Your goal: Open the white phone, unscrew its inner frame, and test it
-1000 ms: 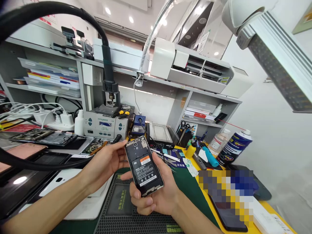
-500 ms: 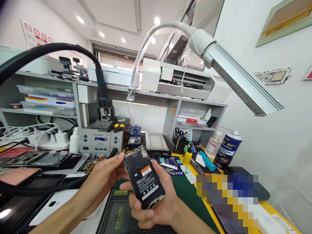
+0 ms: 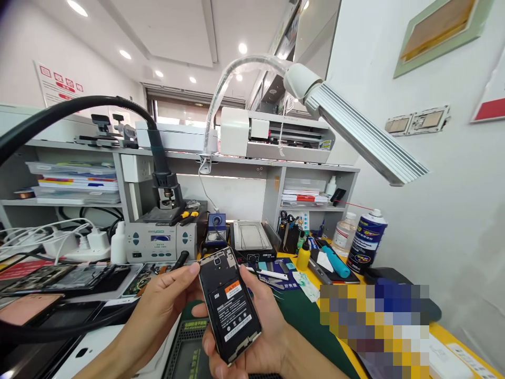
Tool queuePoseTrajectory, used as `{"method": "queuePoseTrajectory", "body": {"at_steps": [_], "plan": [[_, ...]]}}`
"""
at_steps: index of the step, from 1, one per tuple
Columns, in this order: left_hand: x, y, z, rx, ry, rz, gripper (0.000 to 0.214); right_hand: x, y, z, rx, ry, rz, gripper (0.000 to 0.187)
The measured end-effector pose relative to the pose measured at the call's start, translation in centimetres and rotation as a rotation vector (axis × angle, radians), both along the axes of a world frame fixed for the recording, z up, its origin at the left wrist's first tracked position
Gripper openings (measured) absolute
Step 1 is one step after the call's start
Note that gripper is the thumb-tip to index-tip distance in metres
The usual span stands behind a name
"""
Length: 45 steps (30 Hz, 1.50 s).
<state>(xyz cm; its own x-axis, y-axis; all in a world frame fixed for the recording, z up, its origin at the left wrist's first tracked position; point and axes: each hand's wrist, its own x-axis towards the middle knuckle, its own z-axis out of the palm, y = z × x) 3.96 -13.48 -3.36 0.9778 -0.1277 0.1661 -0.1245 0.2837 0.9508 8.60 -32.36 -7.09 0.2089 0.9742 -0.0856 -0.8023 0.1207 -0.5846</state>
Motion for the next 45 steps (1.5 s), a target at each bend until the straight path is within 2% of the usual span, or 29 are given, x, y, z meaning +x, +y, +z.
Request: {"method": "queuePoseTrajectory", "body": {"at_steps": [7,14,20,22,25,29,32,35,38,41,45], "plan": [[0.2,0.2,-0.6,0.083,-0.015,-0.012,0.034,0.3,0.1,-0.1,0.029,-0.017,-0.004,0.118],[-0.3,-0.7,-0.4,0.024,0.020,-0.163,0.036,1.2,0.2,-0.9,0.111,-0.001,0.077,0.120],[-0.7,-0.7,-0.8,-0.016,0.114,-0.396,0.040,1.8,1.1,-4.2,-0.022,-0.066,0.147,0.137],[-0.9,-0.7,-1.2,-0.031,0.129,-0.480,0.038,1.8,1.4,-4.8,-0.077,-0.035,0.075,0.135],[-0.8,-0.9,-1.8,-0.113,0.152,-0.535,0.038,1.6,1.7,-4.4,-0.157,0.012,-0.045,0.132],[0.0,-1.2,-2.1,-0.323,0.156,-0.477,0.033,0.5,1.7,-2.5,-0.272,-0.031,-0.052,0.134],[0.8,-0.6,-1.7,-0.487,0.206,-0.383,0.028,-0.9,1.7,-1.4,-0.335,-0.166,-0.171,0.123],[1.2,0.1,-1.3,-0.578,0.284,-0.277,0.026,-2.1,1.8,-0.7,-0.345,-0.297,-0.343,0.088],[1.3,0.3,-1.3,-0.589,0.327,-0.223,0.031,-2.7,1.8,-0.2,-0.289,-0.378,-0.440,0.060],[1.1,0.1,-1.4,-0.596,0.333,-0.237,0.037,-3.0,1.9,0.1,-0.230,-0.442,-0.487,0.052],[0.9,-0.5,-1.3,-0.601,0.315,-0.231,0.042,-3.3,2.1,0.1,-0.229,-0.527,-0.495,0.054]]}}
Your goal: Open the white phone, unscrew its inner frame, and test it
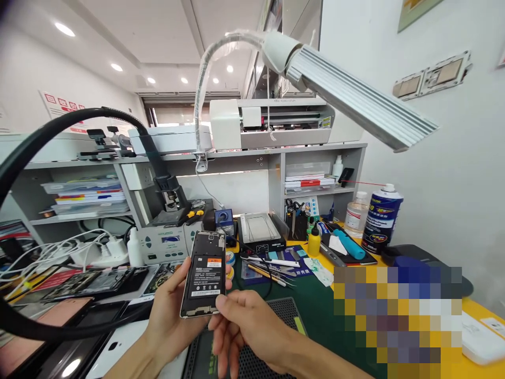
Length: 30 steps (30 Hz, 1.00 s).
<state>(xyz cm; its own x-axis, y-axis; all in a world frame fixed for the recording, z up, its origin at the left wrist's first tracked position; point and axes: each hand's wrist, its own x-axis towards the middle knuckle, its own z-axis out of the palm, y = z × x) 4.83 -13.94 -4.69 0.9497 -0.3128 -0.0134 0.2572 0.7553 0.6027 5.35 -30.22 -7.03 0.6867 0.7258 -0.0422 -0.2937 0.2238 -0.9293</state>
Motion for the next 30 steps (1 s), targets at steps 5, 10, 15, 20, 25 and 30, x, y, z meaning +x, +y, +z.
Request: {"method": "queuePoseTrajectory", "body": {"at_steps": [5,10,15,20,25,30], "plan": [[-0.2,-0.5,0.1,-0.019,0.025,-0.110,0.058,-0.3,0.2,-0.4,-0.076,-0.137,-0.050,0.053],[-0.4,-0.4,0.2,-0.056,0.011,-0.127,0.057,-0.9,0.0,-0.5,-0.190,-0.262,-0.082,0.047],[-0.5,-0.3,0.2,-0.080,-0.006,-0.128,0.056,-1.1,-0.2,-0.5,-0.248,-0.336,-0.097,0.044],[-0.6,-0.2,0.1,-0.079,0.005,-0.114,0.057,-1.1,-0.2,-0.5,-0.296,-0.374,-0.114,0.043],[-0.5,-0.3,0.0,-0.073,0.022,-0.086,0.056,-1.0,-0.1,-0.2,-0.351,-0.354,-0.142,0.042],[-0.8,-0.6,0.0,-0.087,0.023,-0.071,0.055,-1.0,0.1,-0.1,-0.366,-0.330,-0.172,0.043]]}}
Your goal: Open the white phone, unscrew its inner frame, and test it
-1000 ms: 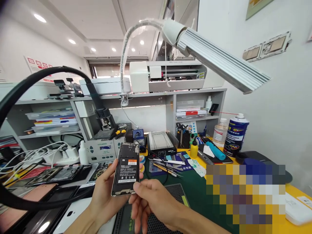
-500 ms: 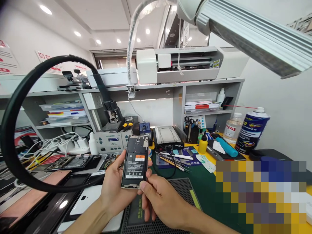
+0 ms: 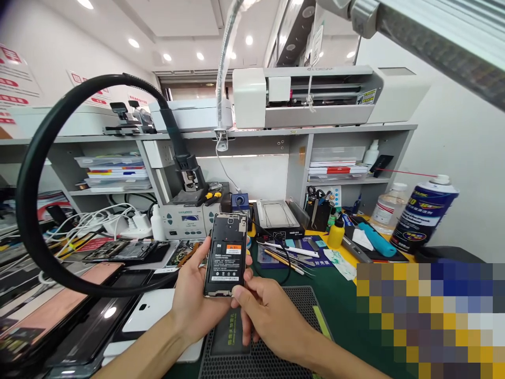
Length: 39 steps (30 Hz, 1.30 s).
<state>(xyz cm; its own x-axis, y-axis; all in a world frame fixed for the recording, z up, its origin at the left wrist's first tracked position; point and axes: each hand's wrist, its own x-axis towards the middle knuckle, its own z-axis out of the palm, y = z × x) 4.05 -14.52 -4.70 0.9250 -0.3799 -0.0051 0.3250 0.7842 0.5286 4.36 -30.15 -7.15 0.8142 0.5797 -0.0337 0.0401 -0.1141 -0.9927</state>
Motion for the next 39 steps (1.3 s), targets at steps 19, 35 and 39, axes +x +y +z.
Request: {"method": "queuePoseTrajectory", "body": {"at_steps": [19,35,39], "plan": [[-0.6,-0.4,-0.1,-0.022,0.023,0.030,0.056,0.0,0.3,-0.1,0.002,0.007,-0.042,0.049],[0.0,0.5,1.0,0.113,-0.107,-0.001,0.050,1.6,-1.2,0.2,0.273,0.200,0.258,0.051],[0.4,0.7,1.1,0.136,-0.134,0.002,0.039,2.0,-1.5,0.7,0.409,0.357,0.294,0.048]]}}
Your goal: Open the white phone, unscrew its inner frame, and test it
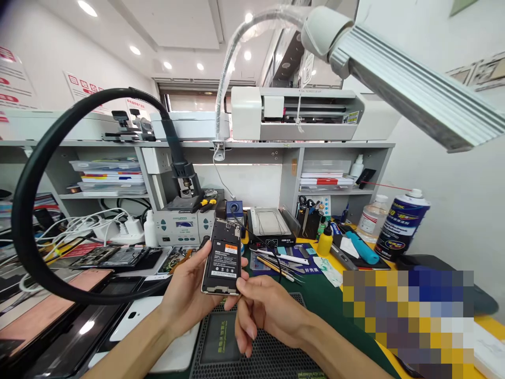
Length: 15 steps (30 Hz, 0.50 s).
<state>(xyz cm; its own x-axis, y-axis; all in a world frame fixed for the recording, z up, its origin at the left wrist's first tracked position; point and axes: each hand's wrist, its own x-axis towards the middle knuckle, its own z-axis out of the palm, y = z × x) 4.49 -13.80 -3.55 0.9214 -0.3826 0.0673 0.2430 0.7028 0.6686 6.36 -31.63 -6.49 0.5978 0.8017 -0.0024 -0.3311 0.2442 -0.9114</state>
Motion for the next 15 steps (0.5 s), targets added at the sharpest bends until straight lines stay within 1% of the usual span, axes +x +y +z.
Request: {"method": "queuePoseTrajectory", "body": {"at_steps": [2,4,6,8,10,12,15], "plan": [[0.2,0.1,0.0,0.051,0.007,0.033,0.035,0.2,-0.1,0.2,-0.007,0.050,-0.007,0.046],[0.3,0.1,0.0,0.122,0.009,0.082,0.032,0.4,-0.1,0.4,-0.058,0.077,-0.040,0.047],[0.4,0.1,-0.2,0.208,-0.008,0.148,0.030,0.5,0.1,0.4,-0.111,0.082,-0.097,0.049],[0.5,0.1,-0.5,0.299,-0.030,0.225,0.030,0.3,0.2,0.4,-0.143,0.038,-0.167,0.047],[0.5,0.1,-0.8,0.388,-0.055,0.297,0.038,0.1,0.4,0.3,-0.157,-0.026,-0.220,0.043],[0.3,-0.1,-1.0,0.476,-0.079,0.360,0.048,-0.2,0.5,0.3,-0.174,-0.079,-0.253,0.046],[-0.1,-0.4,-1.0,0.574,-0.132,0.394,0.054,-0.2,0.7,0.3,-0.201,-0.136,-0.271,0.047]]}}
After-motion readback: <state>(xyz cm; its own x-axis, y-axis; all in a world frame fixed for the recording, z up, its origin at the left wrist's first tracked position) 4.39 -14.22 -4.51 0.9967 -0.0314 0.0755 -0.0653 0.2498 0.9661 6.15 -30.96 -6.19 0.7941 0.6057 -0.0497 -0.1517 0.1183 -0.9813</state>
